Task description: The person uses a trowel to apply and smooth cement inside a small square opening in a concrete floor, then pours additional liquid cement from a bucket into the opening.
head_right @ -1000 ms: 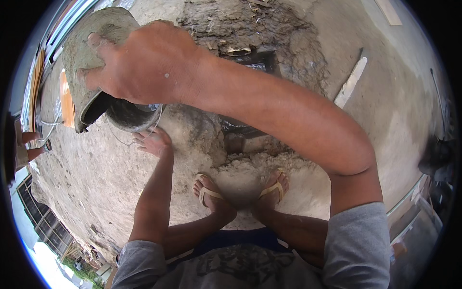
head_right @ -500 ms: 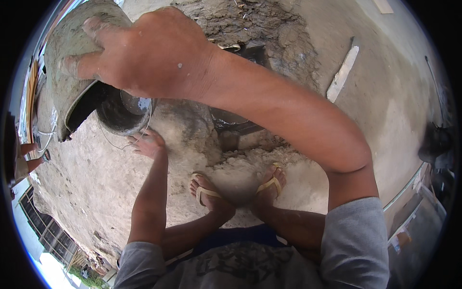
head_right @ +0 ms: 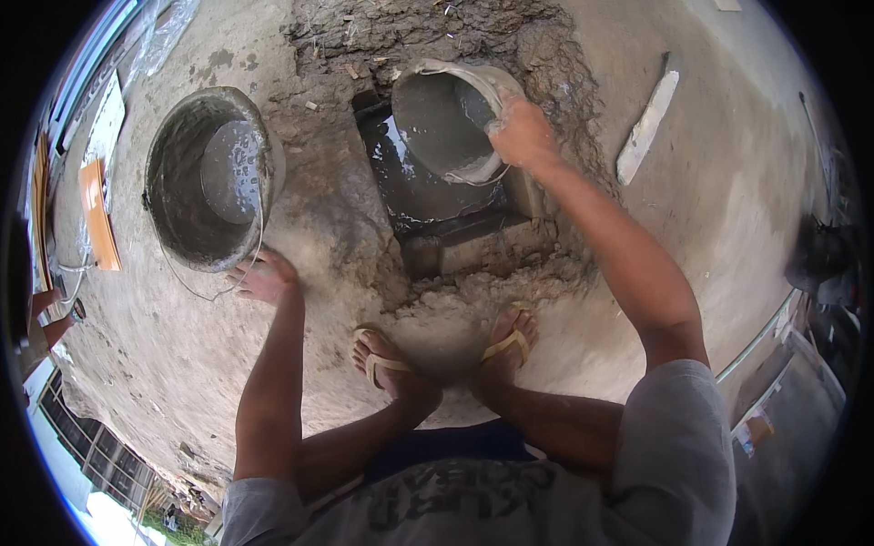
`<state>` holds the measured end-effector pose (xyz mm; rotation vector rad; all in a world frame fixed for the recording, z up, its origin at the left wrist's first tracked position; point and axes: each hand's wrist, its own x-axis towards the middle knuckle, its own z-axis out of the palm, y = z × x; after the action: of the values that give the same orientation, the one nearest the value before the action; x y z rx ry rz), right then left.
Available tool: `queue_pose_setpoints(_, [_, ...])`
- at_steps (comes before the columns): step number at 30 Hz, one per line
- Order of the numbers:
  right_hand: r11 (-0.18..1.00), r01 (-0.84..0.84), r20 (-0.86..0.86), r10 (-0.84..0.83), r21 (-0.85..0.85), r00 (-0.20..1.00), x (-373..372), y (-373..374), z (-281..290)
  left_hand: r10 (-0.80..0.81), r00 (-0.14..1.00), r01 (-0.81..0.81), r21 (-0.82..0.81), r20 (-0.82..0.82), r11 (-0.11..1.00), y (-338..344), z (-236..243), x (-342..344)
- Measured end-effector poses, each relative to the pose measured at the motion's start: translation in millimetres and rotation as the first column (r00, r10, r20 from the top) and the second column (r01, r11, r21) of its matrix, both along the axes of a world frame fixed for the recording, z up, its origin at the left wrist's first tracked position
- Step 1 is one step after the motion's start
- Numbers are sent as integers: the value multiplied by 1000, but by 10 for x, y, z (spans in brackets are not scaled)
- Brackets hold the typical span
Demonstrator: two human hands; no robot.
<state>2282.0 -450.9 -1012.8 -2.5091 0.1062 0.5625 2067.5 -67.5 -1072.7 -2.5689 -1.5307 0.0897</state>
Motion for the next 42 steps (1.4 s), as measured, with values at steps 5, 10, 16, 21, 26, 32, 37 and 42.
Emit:
queue_pose_setpoints(5, [956, -13, -101, -18, -292, 995, -367, 244, -1710, -34, 997, 32, -27, -73, 999, -190, 68, 107])
queue_pose_setpoints(10, [883, 354, -267, -438, -309, 859, -396, 824, -2549, -55, 971, 36, -86, -233, 996, -129, 218, 102])
queue_pose_setpoints(16, [922, -184, -365, 51, -340, 930, -498, 872, -3595, 1, 962, -94, -327, -274, 940, -36, -94, -133])
queue_pose_setpoints(21, [871, 78, -492, -345, -485, 799, -393, 1100, -3934, -37, 972, -48, -349, -234, 936, 87, -549, -471])
queue_pose_setpoints(26, [761, 522, -394, -647, -385, 653, -571, 1904, -3289, 29, 963, -103, -269, -267, 958, 303, -361, -626])
queue_pose_setpoints(32, [922, 328, -298, -378, -206, 876, -965, 1334, -2516, -13, 967, -66, -295, -255, 953, 218, -381, -543])
queue_pose_setpoints(37, [972, -99, -326, 25, -213, 945, -1127, 801, -2547, -32, 971, -37, -284, -237, 958, 142, -311, -404])
queue_pose_setpoints(42, [728, -663, -331, 592, -172, 735, -1194, 568, -2504, -17, 975, -40, -249, -222, 968, 43, -170, -268])
